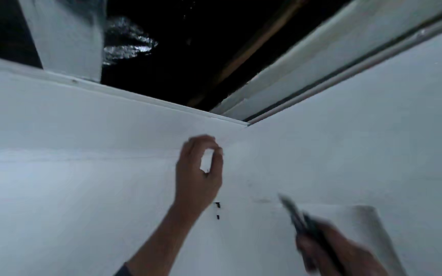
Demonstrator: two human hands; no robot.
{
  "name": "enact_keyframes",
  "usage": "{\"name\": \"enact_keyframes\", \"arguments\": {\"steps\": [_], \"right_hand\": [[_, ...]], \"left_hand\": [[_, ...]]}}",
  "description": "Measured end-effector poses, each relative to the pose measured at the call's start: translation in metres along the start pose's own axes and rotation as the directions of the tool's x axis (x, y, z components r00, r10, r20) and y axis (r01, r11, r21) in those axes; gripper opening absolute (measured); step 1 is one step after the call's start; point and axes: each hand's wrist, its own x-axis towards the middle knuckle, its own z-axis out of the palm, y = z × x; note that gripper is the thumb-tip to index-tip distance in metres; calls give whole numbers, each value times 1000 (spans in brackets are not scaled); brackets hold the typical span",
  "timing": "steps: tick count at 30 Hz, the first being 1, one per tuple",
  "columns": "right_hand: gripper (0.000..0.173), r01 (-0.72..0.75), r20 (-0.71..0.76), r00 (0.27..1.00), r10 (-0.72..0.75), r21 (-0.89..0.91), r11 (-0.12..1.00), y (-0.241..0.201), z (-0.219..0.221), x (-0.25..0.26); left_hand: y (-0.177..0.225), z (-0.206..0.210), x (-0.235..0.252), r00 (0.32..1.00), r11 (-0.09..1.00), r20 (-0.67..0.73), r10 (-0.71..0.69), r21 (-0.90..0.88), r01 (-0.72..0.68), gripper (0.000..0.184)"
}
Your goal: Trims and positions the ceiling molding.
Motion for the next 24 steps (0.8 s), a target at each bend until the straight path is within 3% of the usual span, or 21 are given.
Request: {"name": "enact_keyframes", "arguments": {"steps": [2,4,6,10,12,16,19,24], "right_hand": [[40,229,-157,944,-289,-317,921,10,-24,78],[40,352,-126,876,-465,-491,797,7,-43,137],[40,417,4,866,-500,-557,718,-2,-60,175],[36,523,131,817,-562,-581,624,-13,-74,217],[36,573,151,778,-610,-569,590,-19,-75,228],[35,560,168,790,-590,-590,581,-30,-73,240],[33,560,183,791,-584,-601,571,-34,-73,242],[33,600,184,749,-636,-597,533,-29,-71,245]], "left_hand": [[15,30,-16,930,863,112,-350,-347,366,27],[29,51,-15,835,623,260,-485,-567,539,41],[37,66,-7,799,458,338,-498,-680,573,54],[46,85,15,761,296,386,-522,-754,586,54],[46,90,21,769,256,338,-543,-805,535,49],[34,99,35,751,228,232,-618,-862,453,44],[32,93,37,721,230,193,-665,-866,444,45],[27,87,35,748,281,162,-644,-859,428,42]]}}
